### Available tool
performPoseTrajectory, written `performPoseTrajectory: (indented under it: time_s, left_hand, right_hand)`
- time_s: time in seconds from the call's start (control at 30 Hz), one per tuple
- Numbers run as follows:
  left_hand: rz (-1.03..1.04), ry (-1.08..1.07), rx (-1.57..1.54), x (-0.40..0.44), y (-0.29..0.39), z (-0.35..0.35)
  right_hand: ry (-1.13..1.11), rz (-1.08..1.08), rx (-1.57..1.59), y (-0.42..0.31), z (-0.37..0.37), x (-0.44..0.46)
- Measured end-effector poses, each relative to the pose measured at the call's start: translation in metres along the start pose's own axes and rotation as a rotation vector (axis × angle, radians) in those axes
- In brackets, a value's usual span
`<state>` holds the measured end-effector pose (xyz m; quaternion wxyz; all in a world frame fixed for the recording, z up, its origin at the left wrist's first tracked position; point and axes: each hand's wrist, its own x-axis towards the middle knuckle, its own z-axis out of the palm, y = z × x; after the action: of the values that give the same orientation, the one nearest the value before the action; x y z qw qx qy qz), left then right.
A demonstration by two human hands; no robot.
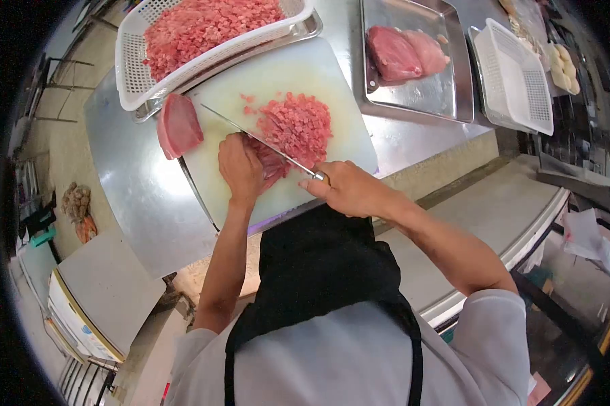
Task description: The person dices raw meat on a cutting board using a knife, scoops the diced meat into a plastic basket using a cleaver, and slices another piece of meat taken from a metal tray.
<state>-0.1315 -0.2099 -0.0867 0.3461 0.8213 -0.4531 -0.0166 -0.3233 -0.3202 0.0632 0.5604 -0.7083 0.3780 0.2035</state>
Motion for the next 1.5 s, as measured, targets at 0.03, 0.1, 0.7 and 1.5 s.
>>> performPoseTrajectory:
  time_s: [0.03,0.1,0.7,1.5]
  left_hand:
    - [0.008,0.013,-0.01,0.001,-0.002,0.0]
    - [-0.002,0.008,-0.008,-0.006,-0.006,0.002]
    - [0.084,-0.163,0.163,-0.041,0.015,-0.005]
    - [0.072,-0.008,0.158,-0.013,0.009,0.012]
  right_hand:
    - [0.049,-0.13,-0.031,0.009,0.004,0.022]
    - [0.141,-0.376,-0.083,0.039,0.028,0.07]
    - [0.243,-0.115,0.193,0.033,0.025,-0.012]
    - [0.171,-0.08,0.176,0.01,0.03,-0.009]
